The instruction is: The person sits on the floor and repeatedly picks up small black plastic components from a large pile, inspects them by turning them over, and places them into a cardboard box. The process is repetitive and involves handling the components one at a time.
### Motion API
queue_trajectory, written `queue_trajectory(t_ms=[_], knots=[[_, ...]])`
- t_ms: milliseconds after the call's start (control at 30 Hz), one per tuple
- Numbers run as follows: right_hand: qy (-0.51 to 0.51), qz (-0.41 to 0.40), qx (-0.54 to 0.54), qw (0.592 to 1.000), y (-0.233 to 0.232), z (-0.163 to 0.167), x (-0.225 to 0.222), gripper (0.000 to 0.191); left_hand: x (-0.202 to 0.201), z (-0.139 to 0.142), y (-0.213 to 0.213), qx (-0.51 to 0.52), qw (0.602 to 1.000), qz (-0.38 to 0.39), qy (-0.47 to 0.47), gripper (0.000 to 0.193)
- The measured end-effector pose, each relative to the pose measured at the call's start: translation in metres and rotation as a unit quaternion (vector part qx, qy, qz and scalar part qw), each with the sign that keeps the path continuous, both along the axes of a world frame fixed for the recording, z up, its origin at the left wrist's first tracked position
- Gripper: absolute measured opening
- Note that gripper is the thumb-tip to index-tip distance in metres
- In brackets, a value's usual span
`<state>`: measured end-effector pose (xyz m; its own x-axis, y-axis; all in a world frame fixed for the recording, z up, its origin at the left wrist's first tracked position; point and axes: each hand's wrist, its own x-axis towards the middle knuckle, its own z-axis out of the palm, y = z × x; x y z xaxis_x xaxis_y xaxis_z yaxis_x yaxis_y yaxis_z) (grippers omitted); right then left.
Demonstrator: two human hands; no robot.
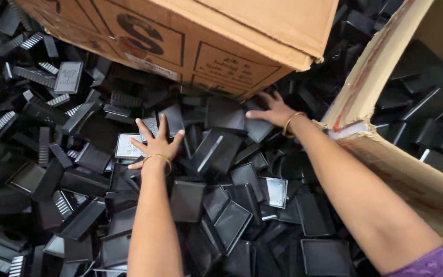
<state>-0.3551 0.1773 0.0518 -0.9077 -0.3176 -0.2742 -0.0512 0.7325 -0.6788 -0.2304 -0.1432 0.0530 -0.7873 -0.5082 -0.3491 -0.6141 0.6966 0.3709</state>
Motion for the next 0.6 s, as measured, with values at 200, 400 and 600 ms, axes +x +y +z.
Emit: queue_trajectory(t_ms=[200,400,600], knots=[[0.089,0.172,-0.147,0.97,-0.001,0.003,0.049,0.093,0.03,-0.038,0.032,0.068,0.991,-0.097,-0.063,0.094],[0.163,0.27,-0.07,0.946,0.005,0.013,0.106,0.082,0.092,-0.074,0.089,0.203,0.934,-0.284,0.078,0.11],[0.169,0.315,-0.093,0.929,0.027,0.014,0.176,0.085,0.158,-0.048,0.111,0.162,0.928,-0.318,0.106,0.126]])
